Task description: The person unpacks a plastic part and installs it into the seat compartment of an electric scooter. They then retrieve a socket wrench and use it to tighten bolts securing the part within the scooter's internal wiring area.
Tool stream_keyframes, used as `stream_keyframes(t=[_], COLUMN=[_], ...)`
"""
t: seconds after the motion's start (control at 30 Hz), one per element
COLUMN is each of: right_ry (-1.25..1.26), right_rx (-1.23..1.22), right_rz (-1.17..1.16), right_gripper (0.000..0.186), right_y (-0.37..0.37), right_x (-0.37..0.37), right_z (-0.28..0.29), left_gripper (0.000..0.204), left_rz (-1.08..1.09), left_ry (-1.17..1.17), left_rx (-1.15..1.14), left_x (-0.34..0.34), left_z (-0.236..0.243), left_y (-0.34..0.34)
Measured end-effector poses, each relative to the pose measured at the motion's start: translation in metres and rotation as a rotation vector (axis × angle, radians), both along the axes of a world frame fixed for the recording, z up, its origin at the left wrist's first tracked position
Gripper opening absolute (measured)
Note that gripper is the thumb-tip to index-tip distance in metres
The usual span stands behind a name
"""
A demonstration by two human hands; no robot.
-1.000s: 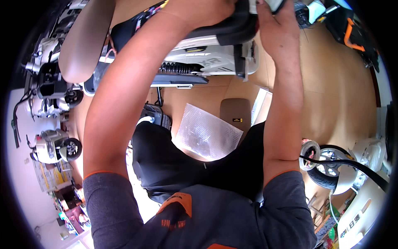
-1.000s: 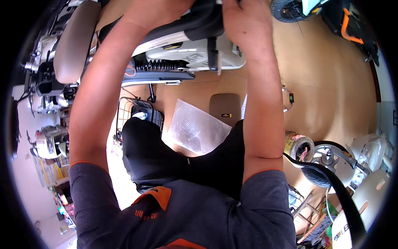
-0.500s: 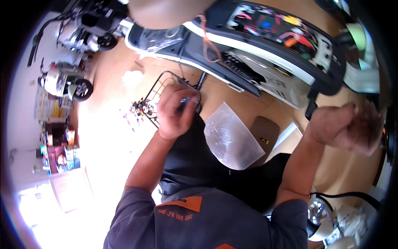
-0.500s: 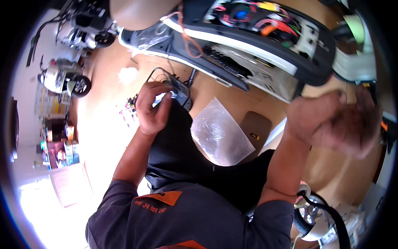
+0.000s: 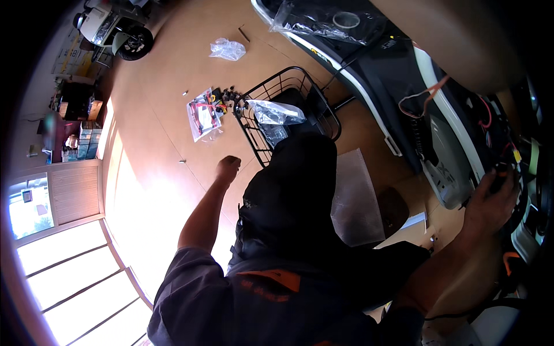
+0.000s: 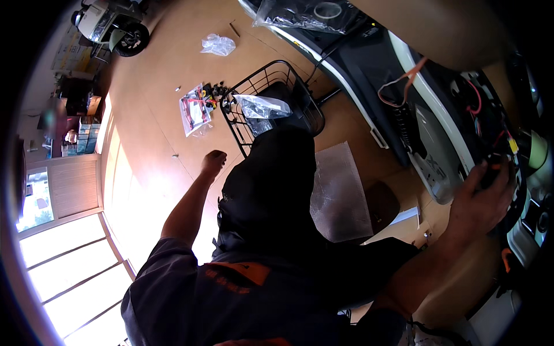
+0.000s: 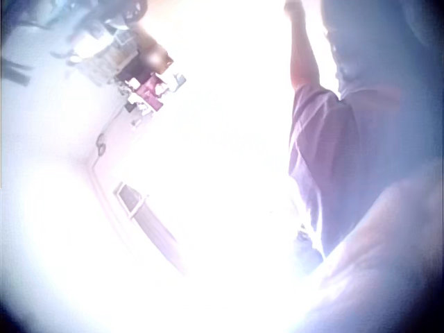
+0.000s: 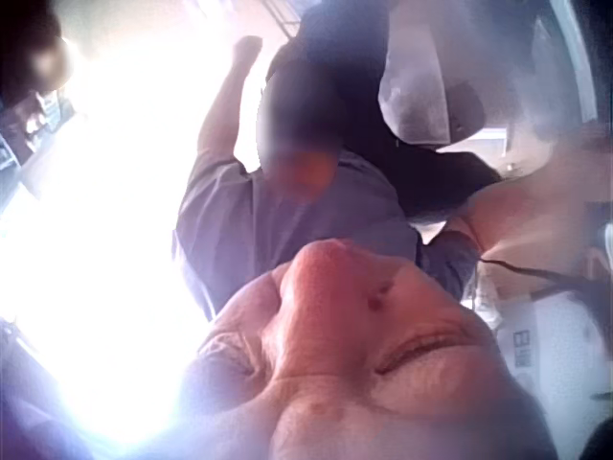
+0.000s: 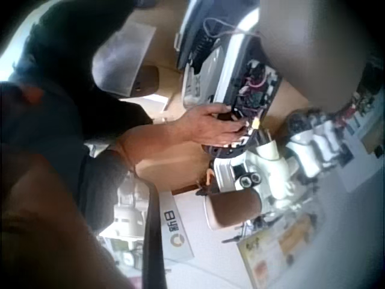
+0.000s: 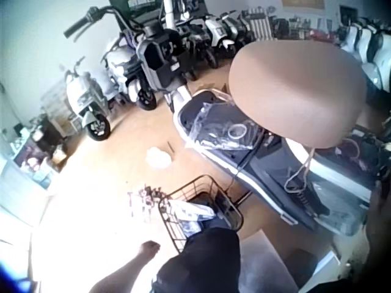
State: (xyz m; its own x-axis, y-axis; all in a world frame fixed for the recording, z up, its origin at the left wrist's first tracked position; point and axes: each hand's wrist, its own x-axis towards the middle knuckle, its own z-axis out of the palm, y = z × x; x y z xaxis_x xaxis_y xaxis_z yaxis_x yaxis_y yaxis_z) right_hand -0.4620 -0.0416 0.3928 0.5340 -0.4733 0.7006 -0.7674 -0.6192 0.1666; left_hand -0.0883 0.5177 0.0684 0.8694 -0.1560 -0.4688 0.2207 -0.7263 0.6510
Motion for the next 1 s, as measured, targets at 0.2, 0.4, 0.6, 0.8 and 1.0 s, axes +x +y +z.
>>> stream_keyframes(t=[0.2, 0.4, 0.6, 0.8, 1.0], right_ry=[0.236, 0.383, 0.41, 0.498, 0.535], right_rx=[-0.074, -0.114, -0.15, -0.274, -0.254], right_rz=[-0.187, -0.405, -0.374, -0.339, -0.352], right_gripper=[0.05, 0.07, 0.07, 0.068, 0.061], right_y=[0.004, -0.013, -0.009, -0.016, -0.026], right_x=[0.014, 0.011, 0.004, -0.01, -0.022], right_z=[-0.002, -0.02, -0.019, -0.025, -0.019], left_gripper=[0.028, 0.035, 0.062, 0.071, 0.049], left_rz=[0.14, 0.272, 0.587, 0.335, 0.366], left_ry=[0.361, 0.213, 0.287, 0.214, 0.545], left_rx=[0.077, -0.233, -0.587, -0.596, -0.523], left_x=[0.007, 0.049, 0.099, 0.053, 0.018], left_z=[-0.068, -0.082, -0.061, 0.019, -0.024], left_y=[0.013, -0.02, -0.062, -0.106, -0.098])
